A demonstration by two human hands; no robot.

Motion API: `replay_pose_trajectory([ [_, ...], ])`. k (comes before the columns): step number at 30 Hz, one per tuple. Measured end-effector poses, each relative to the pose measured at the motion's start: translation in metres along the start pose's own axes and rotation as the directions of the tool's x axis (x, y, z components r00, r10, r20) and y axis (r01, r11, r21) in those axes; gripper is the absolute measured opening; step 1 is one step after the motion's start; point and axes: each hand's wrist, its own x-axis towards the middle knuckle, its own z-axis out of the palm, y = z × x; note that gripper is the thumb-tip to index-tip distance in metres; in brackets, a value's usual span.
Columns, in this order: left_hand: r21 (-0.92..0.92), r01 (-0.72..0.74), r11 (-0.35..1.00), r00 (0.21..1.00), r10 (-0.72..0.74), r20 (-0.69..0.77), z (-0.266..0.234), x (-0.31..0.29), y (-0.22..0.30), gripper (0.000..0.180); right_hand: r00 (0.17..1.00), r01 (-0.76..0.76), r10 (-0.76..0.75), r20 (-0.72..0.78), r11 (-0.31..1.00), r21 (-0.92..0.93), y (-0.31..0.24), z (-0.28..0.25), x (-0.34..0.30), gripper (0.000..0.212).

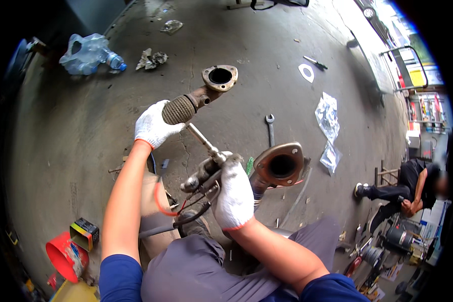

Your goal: The person sits on the floor and uses a wrench to tighten bolts on a flexible exhaust pipe section. They repeatedly reposition the pipe and apply the wrench to different bolt locations while another person sits nearby.

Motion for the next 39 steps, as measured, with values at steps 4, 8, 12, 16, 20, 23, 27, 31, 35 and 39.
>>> replay_pose_trajectory([
  [4, 0.109, 0.053, 0.993, 0.992, -0.039, -0.124, 0.008, -0.019, -0.008, 0.084, 0.978, -0.087, 0.046, 0.202, 0.976, 0.2, -0.045, 0.004, -0.053, 0.05],
  [8, 0.22, -0.062, 0.973, 0.982, 0.099, -0.162, -0.019, -0.052, 0.017, 0.088, 0.934, -0.088, 0.013, 0.357, 0.977, 0.194, -0.121, -0.01, -0.103, 0.074],
  [12, 0.018, -0.141, 0.99, 0.978, 0.142, -0.152, -0.081, -0.12, 0.133, 0.058, 0.946, 0.006, -0.053, 0.319, 0.989, 0.148, -0.216, -0.058, -0.157, 0.079],
  [16, -0.248, -0.133, 0.96, 0.991, 0.125, -0.046, -0.089, -0.173, 0.224, 0.038, 0.984, 0.172, -0.149, 0.096, 0.936, -0.309, -0.297, -0.121, -0.199, 0.079],
  [20, -0.432, -0.072, 0.899, 0.991, 0.113, 0.07, -0.053, -0.188, 0.239, 0.033, 0.994, 0.063, -0.099, -0.039, 0.844, -0.533, -0.303, -0.182, -0.195, 0.062],
  [23, -0.366, 0.059, 0.929, 0.983, 0.01, 0.185, -0.025, -0.199, 0.235, 0.034, 0.999, 0.002, -0.025, -0.032, 0.826, -0.564, -0.276, -0.213, -0.161, 0.056],
  [27, -0.321, 0.325, 0.889, 0.913, -0.207, 0.352, 0.013, -0.212, 0.224, 0.044, 0.996, 0.062, -0.086, 0.006, 0.667, -0.743, -0.206, -0.269, -0.098, 0.064],
  [31, -0.3, 0.357, 0.885, 0.902, -0.243, 0.356, 0.043, -0.224, 0.215, 0.054, 0.993, 0.107, -0.089, 0.074, 0.474, -0.874, -0.164, -0.286, -0.057, 0.064],
  [35, -0.373, 0.338, 0.864, 0.917, -0.214, 0.336, 0.067, -0.22, 0.203, 0.062, 0.985, 0.156, -0.127, 0.116, 0.373, -0.915, -0.136, -0.3, -0.045, 0.06],
  [39, -0.514, 0.291, 0.807, 0.94, -0.141, 0.311, 0.094, -0.214, 0.195, 0.064, 0.986, 0.152, -0.135, 0.096, 0.505, -0.85, -0.11, -0.293, -0.037, 0.059],
])
